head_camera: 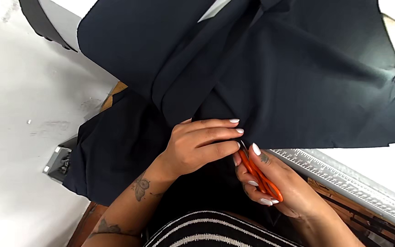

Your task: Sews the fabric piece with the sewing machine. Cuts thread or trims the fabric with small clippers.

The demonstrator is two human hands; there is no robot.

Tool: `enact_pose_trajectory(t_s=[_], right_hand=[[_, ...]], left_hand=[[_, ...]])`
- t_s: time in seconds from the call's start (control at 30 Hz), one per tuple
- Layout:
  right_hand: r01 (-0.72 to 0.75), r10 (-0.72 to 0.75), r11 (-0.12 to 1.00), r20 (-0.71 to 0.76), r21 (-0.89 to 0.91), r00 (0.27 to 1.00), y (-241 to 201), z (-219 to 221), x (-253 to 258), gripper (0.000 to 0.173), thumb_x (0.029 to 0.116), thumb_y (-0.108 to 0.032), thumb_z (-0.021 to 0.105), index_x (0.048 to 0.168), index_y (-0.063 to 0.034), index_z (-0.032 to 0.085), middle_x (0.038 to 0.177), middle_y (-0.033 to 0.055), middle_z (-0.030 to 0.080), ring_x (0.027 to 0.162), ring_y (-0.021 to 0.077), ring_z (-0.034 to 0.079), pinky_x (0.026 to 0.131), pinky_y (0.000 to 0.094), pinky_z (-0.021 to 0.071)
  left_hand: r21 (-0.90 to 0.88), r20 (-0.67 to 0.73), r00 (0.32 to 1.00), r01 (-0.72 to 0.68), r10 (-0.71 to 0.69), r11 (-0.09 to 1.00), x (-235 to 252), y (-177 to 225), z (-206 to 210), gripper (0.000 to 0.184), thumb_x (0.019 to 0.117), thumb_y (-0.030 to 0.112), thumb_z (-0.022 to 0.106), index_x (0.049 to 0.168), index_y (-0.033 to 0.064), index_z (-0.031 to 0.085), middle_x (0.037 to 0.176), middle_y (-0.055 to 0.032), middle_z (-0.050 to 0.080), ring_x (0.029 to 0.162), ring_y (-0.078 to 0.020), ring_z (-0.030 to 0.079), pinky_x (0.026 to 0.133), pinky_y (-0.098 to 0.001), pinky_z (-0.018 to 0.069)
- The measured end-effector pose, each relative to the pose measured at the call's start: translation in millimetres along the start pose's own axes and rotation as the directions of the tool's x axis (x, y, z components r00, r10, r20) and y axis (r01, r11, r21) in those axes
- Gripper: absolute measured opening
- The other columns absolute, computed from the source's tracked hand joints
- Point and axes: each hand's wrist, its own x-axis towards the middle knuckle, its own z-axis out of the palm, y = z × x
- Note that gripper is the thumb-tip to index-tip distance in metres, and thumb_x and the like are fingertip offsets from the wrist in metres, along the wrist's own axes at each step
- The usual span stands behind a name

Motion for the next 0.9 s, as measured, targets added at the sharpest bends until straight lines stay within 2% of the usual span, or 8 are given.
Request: enact_pose_trajectory(t_s=[0.63, 0.9], right_hand=[[0.002, -0.002, 1.000, -0.020, -0.023, 1.000, 1.4, -1.0, -0.3, 0.042, 0.1070, -0.052, 0.043, 0.100, -0.0128, 0.056, 0.065, -0.0064, 0.047, 0.046, -0.0045, 0.045, 0.043, 0.0081, 0.0399], [0.005, -0.005, 0.999, -0.001, -0.041, 1.000, 1.2, -2.3, -1.7, 0.043, 0.1064, -0.054, 0.043, 0.101, -0.0131, 0.055, 0.067, -0.0064, 0.048, 0.047, -0.0048, 0.045, 0.043, 0.0081, 0.0398]], left_hand=[[0.012, 0.014, 1.000, -0.002, 0.002, 1.000, -0.9, 0.0, -0.3, 0.009, 0.0944, 0.001, 0.069, 0.099, 0.0055, 0.075, 0.109, -0.0133, 0.077, 0.117, -0.0273, 0.070, 0.102, -0.0413, 0.0578], [0.013, 0.013, 1.000, -0.003, 0.003, 1.000, -0.7, 0.0, -0.7, 0.009, 0.0952, 0.002, 0.068, 0.099, 0.0057, 0.075, 0.110, -0.0133, 0.077, 0.117, -0.0269, 0.070, 0.102, -0.0410, 0.0577]])
